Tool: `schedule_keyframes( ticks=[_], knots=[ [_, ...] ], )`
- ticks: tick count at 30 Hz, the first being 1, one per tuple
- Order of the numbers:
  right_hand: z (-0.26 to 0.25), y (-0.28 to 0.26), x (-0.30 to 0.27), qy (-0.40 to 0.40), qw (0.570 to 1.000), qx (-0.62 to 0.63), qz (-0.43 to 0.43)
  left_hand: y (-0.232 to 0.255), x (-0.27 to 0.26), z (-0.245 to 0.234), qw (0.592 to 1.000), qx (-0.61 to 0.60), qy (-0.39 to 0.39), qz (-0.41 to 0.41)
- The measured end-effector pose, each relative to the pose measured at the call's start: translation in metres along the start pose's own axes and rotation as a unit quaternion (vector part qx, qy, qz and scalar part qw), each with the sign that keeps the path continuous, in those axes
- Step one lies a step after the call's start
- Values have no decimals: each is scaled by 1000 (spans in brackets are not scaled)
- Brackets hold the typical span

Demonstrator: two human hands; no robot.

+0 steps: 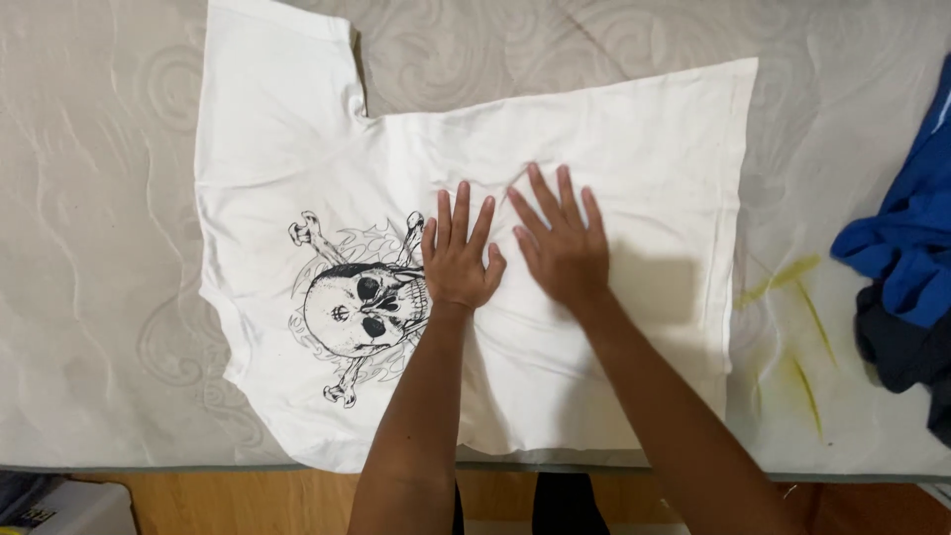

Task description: Fold a white t-shirt on a bed.

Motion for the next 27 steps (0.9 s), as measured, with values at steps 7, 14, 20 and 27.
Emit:
schedule_keyframes(
  ticks=[7, 14, 20, 27],
  knots=[
    [-35, 77, 19, 18, 998, -55, 18, -5, -3, 9, 1000, 20, -19, 5],
    [-33, 89, 15, 76, 988, -106, 88, -8, -5, 15, 999, 25, -38, -4],
    [-2, 34, 25, 27, 999, -43, 0, -10, -8, 22, 998, 43, -45, -10],
    [-6, 49, 48, -40, 998, -20, -39, -7, -7, 17, 998, 50, -33, -10]
  ],
)
Point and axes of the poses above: each hand's wrist, its own x-axis towards the middle knuckle, its own z-axis out of the palm, y = z × x, the point moved 2 cm from there along x, towards the middle knuckle, and after that the axes turned 12 degrees about y, right-handed, at the moved point
